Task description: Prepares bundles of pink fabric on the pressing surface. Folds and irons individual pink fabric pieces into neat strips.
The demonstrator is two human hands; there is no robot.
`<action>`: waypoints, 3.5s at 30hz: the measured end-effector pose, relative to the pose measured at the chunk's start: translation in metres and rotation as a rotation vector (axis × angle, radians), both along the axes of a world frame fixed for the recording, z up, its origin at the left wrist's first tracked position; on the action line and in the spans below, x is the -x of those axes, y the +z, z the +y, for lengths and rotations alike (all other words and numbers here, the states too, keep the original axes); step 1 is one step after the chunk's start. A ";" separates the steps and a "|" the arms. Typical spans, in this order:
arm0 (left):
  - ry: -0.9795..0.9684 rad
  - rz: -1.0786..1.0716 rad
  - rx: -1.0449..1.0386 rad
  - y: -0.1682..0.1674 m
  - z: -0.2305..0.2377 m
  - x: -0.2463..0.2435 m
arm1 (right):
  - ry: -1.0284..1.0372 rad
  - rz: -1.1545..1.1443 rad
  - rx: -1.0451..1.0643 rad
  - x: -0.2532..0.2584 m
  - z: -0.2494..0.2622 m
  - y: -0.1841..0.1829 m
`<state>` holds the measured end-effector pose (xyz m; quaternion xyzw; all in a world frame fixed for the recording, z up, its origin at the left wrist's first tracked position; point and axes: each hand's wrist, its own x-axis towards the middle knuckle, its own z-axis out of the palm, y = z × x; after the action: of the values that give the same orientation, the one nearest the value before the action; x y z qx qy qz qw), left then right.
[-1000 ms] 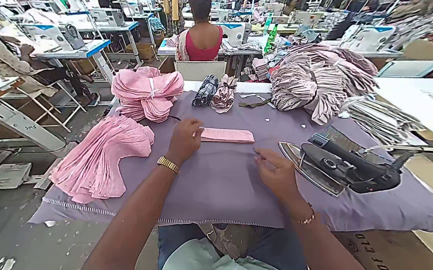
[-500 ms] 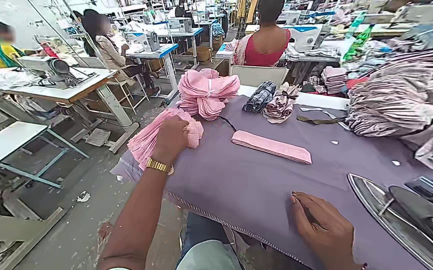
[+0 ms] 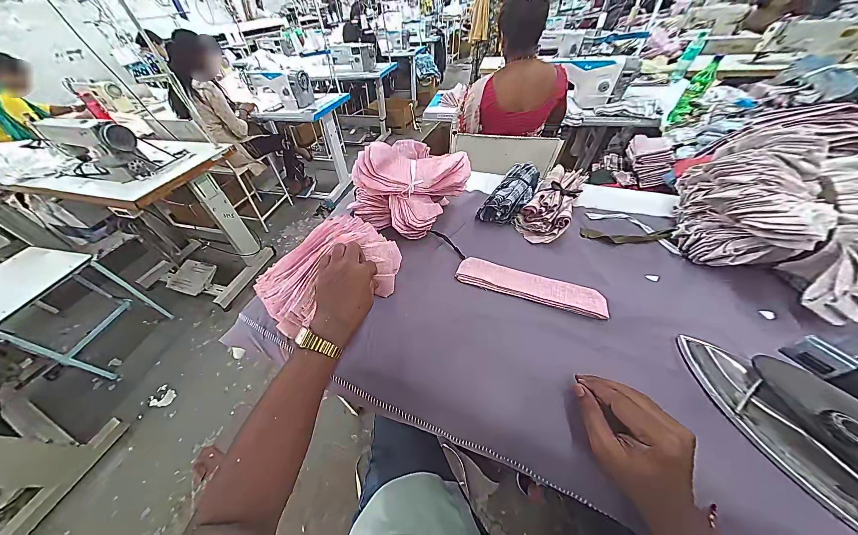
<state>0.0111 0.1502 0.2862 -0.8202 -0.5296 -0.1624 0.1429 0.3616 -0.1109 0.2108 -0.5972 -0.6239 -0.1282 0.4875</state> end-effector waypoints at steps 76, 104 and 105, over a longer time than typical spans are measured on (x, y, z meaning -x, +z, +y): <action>-0.781 -0.315 0.279 -0.065 -0.107 -0.078 | -0.149 -0.093 0.346 -0.010 -0.043 0.002; -0.767 -0.751 0.523 -0.039 -0.094 -0.089 | 0.261 0.436 0.122 -0.040 -0.023 0.021; -0.765 -0.781 0.522 -0.041 -0.096 -0.091 | 0.261 0.448 0.104 -0.038 -0.025 0.020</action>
<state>0.1016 0.0543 0.2455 -0.8402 -0.2327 -0.3560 -0.3364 0.3998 -0.1355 0.2306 -0.5494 -0.5779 0.1032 0.5947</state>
